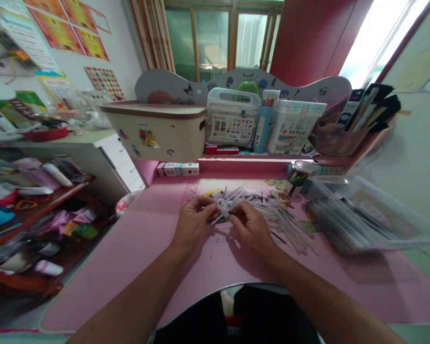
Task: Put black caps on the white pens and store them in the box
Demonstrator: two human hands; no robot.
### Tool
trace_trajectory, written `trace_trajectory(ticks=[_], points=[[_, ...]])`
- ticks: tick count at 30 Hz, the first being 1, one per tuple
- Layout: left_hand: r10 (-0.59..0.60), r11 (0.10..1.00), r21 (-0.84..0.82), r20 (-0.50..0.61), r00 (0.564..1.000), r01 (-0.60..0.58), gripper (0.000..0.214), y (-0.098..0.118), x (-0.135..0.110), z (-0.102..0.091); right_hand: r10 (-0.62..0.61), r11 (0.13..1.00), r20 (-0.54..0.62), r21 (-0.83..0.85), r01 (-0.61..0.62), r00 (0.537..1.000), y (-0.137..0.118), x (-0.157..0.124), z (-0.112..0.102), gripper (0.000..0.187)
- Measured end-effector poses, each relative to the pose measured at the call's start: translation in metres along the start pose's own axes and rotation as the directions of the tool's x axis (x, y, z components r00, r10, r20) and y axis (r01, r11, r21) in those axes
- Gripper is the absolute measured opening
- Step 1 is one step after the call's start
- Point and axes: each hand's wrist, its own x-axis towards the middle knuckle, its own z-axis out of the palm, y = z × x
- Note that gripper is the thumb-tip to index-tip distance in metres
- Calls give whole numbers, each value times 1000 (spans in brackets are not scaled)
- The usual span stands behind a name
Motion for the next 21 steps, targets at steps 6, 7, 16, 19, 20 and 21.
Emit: trace_trajectory(ticks=[6,7,16,19,20,21], points=[[-3,1000,12,20,1000,3,28,-2,0,0,12,999,42,-33,-11,999,-4,2,-5,30],[-6,1000,13,19,1000,5,28,-2,-1,0,14,1000,54,-25,-13,998,-5,2,-6,31],[-4,1000,-12,10,1000,4,30,0,-1,2,32,995,41,88,-36,999,-2,-1,-2,10],[-11,1000,-15,19,1000,11,31,0,-1,1,18,996,10,87,-19,1000,0,-1,-1,8],[-12,1000,-16,18,1000,12,31,0,-2,1,16,996,-1,84,-16,1000,0,-1,-1,8],[-14,1000,-16,16,1000,14,31,0,-2,1,15,996,-8,84,-14,1000,0,0,-2,8]])
